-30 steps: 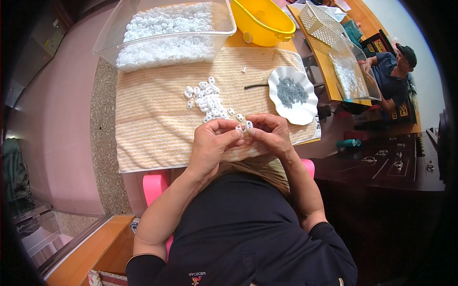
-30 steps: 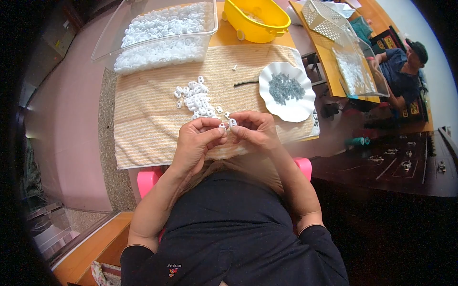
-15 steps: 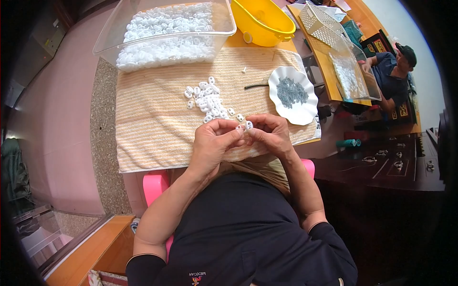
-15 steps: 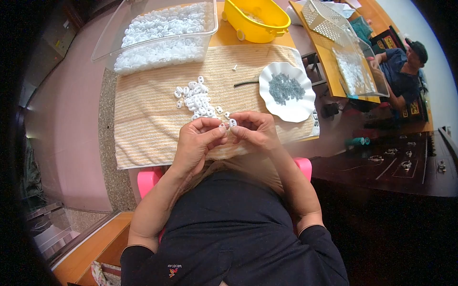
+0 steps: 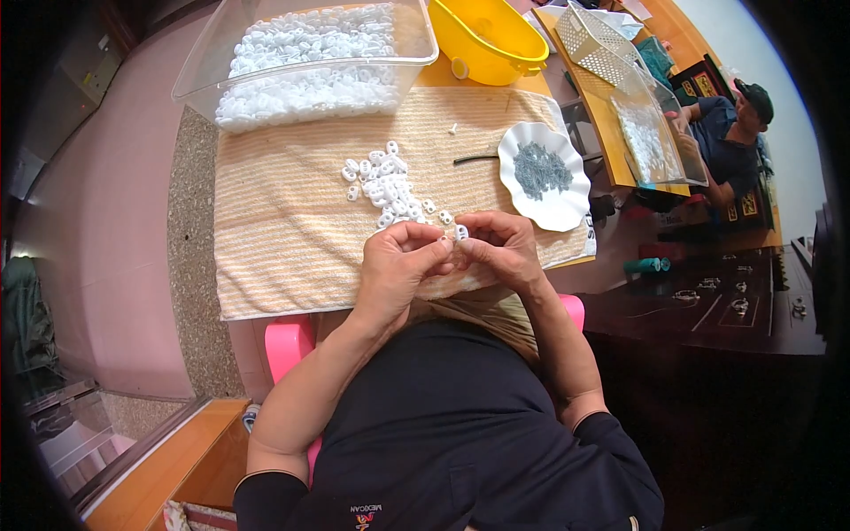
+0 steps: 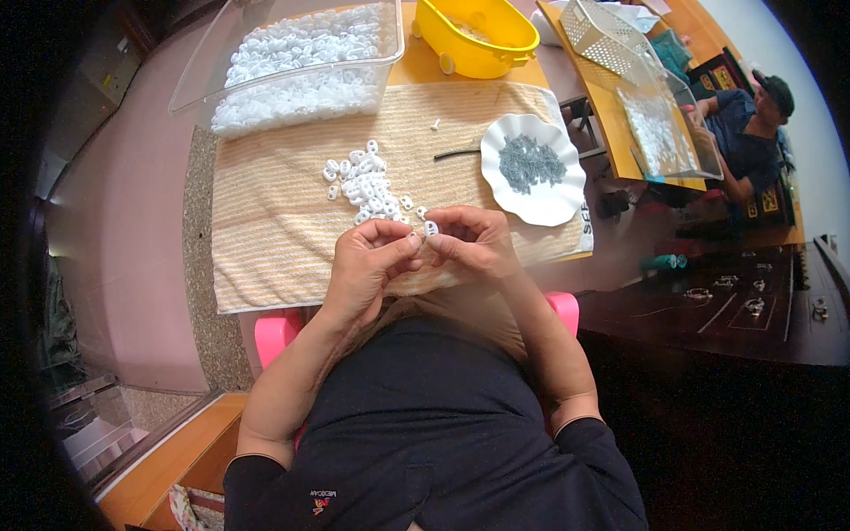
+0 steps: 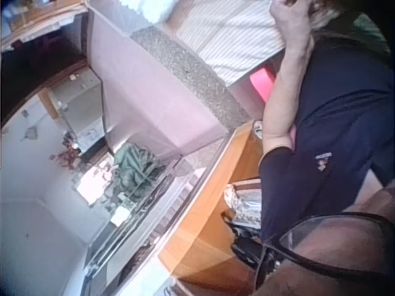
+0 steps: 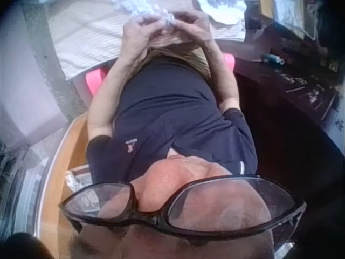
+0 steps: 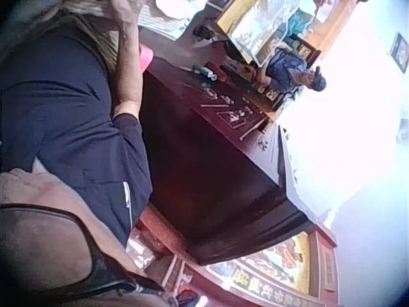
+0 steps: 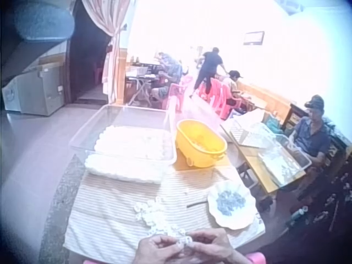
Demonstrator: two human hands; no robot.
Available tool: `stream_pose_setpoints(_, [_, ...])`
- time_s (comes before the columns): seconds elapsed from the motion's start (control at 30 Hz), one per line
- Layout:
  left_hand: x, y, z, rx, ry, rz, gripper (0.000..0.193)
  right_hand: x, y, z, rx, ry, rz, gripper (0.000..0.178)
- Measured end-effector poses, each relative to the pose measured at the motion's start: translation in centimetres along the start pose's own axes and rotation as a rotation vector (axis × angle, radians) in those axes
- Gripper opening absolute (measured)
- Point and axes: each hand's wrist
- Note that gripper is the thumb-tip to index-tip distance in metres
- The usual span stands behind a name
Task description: Manually inserting metal pins into small white plastic rings for assembly.
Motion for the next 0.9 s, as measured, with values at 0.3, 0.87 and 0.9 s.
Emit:
stream_pose_setpoints(0.3, [-0.04,-0.14,-0.15,0.000,-0.004,0.000,0.014,-0.04,0.35,-0.22,-0.011,0.017,-0.007,0.027])
stream_pose_setpoints(0.87, [-0.06,-0.13,-0.01,0.008,0.010,0.018,0.014,-0.18,0.34,0.19,0.047,0.039,-0.035,0.028])
stream_pose_setpoints(0.9, [-0.05,-0.12,0.00,0.008,0.010,0.019,0.014,-0.17,0.33,0.20,0.046,0.042,-0.030,0.028])
Point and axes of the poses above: each hand's wrist, its own x-axis towards the middle knuckle, its own z-axis out of the back of the hand, y = z × x, and after that the axes turned 15 degrees about x, right-handed
